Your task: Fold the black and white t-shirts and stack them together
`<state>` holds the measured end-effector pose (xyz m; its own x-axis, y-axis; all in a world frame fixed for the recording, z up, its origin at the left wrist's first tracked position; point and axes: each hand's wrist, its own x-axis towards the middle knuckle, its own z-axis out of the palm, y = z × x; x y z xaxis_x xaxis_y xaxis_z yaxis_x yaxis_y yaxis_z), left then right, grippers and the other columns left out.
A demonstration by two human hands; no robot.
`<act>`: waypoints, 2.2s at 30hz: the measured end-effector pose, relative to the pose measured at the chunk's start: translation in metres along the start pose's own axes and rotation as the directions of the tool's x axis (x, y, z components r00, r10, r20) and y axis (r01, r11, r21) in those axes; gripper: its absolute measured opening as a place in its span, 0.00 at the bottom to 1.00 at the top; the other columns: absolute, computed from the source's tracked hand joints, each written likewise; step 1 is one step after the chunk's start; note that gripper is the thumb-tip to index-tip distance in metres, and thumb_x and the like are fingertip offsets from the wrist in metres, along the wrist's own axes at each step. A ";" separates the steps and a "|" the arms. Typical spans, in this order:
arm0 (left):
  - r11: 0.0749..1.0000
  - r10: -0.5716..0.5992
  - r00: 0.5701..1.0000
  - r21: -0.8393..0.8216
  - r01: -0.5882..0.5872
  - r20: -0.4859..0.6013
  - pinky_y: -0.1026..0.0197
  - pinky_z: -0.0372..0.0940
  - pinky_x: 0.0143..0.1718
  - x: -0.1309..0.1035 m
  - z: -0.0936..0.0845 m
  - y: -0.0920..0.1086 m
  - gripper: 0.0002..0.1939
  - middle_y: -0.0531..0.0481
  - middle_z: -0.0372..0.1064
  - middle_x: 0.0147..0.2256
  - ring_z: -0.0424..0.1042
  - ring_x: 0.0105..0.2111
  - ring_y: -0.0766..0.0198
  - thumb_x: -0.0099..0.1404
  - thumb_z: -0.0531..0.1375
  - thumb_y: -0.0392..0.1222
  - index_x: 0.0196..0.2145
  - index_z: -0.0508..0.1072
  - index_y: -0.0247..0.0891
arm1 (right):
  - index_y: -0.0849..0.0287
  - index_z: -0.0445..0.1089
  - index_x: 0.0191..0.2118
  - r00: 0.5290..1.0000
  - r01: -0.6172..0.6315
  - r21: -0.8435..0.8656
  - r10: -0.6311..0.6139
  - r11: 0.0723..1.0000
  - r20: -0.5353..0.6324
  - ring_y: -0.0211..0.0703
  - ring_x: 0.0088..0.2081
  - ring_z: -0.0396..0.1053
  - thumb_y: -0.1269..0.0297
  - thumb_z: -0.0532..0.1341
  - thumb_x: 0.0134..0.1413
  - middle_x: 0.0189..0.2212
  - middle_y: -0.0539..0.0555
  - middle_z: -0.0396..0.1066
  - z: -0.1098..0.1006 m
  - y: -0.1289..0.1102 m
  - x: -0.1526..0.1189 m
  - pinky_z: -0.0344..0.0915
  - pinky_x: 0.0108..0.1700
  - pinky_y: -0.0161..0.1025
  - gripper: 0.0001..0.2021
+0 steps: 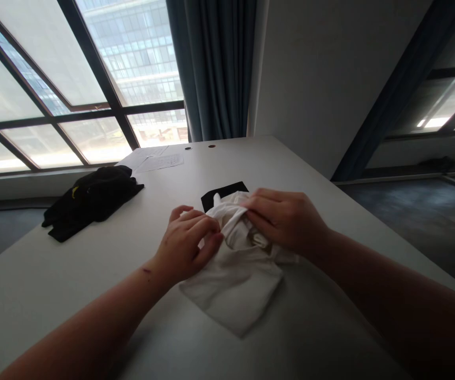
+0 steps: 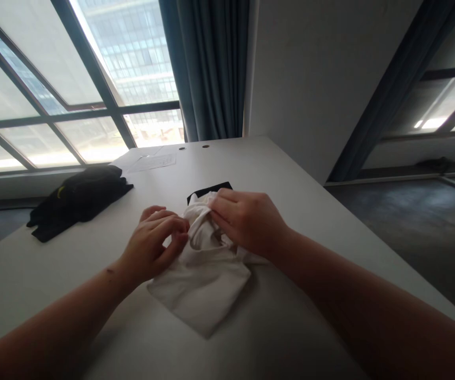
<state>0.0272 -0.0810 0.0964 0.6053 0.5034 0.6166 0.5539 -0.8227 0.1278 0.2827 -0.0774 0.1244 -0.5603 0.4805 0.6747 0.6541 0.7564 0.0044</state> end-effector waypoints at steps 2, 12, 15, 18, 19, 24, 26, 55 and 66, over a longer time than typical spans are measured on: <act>0.999 -0.026 0.997 0.030 0.028 -0.077 0.44 0.56 0.59 0.000 -0.003 0.005 0.10 0.51 0.79 0.36 0.74 0.39 0.57 0.75 0.56 0.46 0.37 0.72 0.41 | 0.56 0.76 0.40 0.978 -0.093 -0.058 0.080 0.994 -0.193 0.43 0.34 0.74 0.65 0.58 0.71 0.35 0.53 0.78 -0.015 -0.006 0.002 0.66 0.35 0.38 0.10; 0.982 -0.160 0.987 0.109 0.156 0.030 0.33 0.32 0.71 0.002 -0.011 -0.003 0.25 0.49 0.81 0.39 0.76 0.46 0.52 0.78 0.43 0.51 0.40 0.78 0.43 | 0.51 0.72 0.38 0.846 -0.266 -0.299 0.073 0.916 -0.529 0.48 0.32 0.76 0.62 0.57 0.70 0.30 0.52 0.78 -0.049 -0.003 -0.001 0.69 0.35 0.43 0.08; 0.959 -0.248 0.968 0.147 0.241 0.033 0.31 0.31 0.71 0.002 -0.010 -0.012 0.25 0.50 0.81 0.39 0.76 0.46 0.52 0.79 0.42 0.50 0.45 0.78 0.43 | 0.53 0.72 0.37 0.843 -0.165 -0.392 -0.077 0.905 -0.532 0.48 0.33 0.76 0.65 0.60 0.67 0.34 0.54 0.80 -0.055 0.002 0.000 0.69 0.37 0.44 0.05; 0.933 -0.289 0.957 0.225 0.280 0.008 0.28 0.35 0.69 0.002 -0.011 -0.019 0.24 0.49 0.81 0.38 0.76 0.45 0.49 0.78 0.44 0.49 0.45 0.79 0.43 | 0.53 0.71 0.37 0.847 -0.193 -0.342 -0.021 0.920 -0.532 0.48 0.32 0.73 0.65 0.59 0.68 0.31 0.54 0.77 -0.051 0.008 0.001 0.66 0.36 0.43 0.06; 0.924 -0.291 0.957 0.253 0.285 -0.015 0.27 0.37 0.69 0.002 -0.011 -0.020 0.23 0.48 0.81 0.37 0.76 0.44 0.48 0.78 0.45 0.49 0.44 0.80 0.43 | 0.53 0.71 0.36 0.860 -0.221 -0.306 0.038 0.926 -0.509 0.48 0.31 0.72 0.64 0.59 0.68 0.29 0.53 0.74 -0.048 0.009 0.002 0.64 0.35 0.43 0.07; 0.978 -0.172 0.985 0.117 0.174 -0.026 0.37 0.59 0.61 -0.001 -0.003 -0.007 0.19 0.43 0.80 0.44 0.75 0.46 0.48 0.76 0.52 0.53 0.48 0.78 0.40 | 0.54 0.71 0.35 0.966 -0.206 -0.110 0.184 0.972 -0.183 0.44 0.27 0.68 0.61 0.57 0.70 0.25 0.50 0.70 -0.034 -0.002 0.005 0.59 0.31 0.39 0.10; 0.991 -0.124 0.991 -0.047 0.126 0.045 0.44 0.67 0.53 -0.004 0.006 0.008 0.22 0.40 0.78 0.49 0.75 0.48 0.47 0.73 0.57 0.56 0.54 0.74 0.39 | 0.54 0.73 0.36 0.992 -0.117 -0.031 0.115 0.993 -0.055 0.44 0.30 0.71 0.61 0.55 0.72 0.29 0.52 0.74 -0.032 -0.014 0.006 0.63 0.34 0.39 0.13; 0.302 -0.906 0.406 -0.857 0.417 -0.122 0.59 0.71 0.41 0.005 0.000 -0.013 0.30 0.49 0.77 0.34 0.77 0.37 0.56 0.64 0.65 0.70 0.42 0.78 0.37 | 0.52 0.67 0.28 0.861 0.195 0.507 -0.394 0.839 0.321 0.36 0.25 0.66 0.75 0.57 0.65 0.23 0.43 0.70 -0.017 -0.034 0.004 0.62 0.62 0.45 0.15; 0.724 -0.530 0.751 -0.671 0.160 -0.393 0.50 0.71 0.53 -0.005 -0.012 0.007 0.24 0.45 0.75 0.45 0.75 0.48 0.53 0.76 0.54 0.63 0.47 0.77 0.42 | 0.48 0.47 0.75 0.970 -0.243 0.518 0.196 0.820 0.145 0.65 0.69 0.58 0.54 0.77 0.45 0.71 0.66 0.54 0.042 -0.025 -0.008 0.64 0.64 0.62 0.56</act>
<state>0.0214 -0.0929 0.1030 -0.0639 0.7105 0.7008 0.1146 -0.6924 0.7124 0.2491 -0.0818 0.0874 -0.4889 0.6788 0.5478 0.4094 0.7331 -0.5431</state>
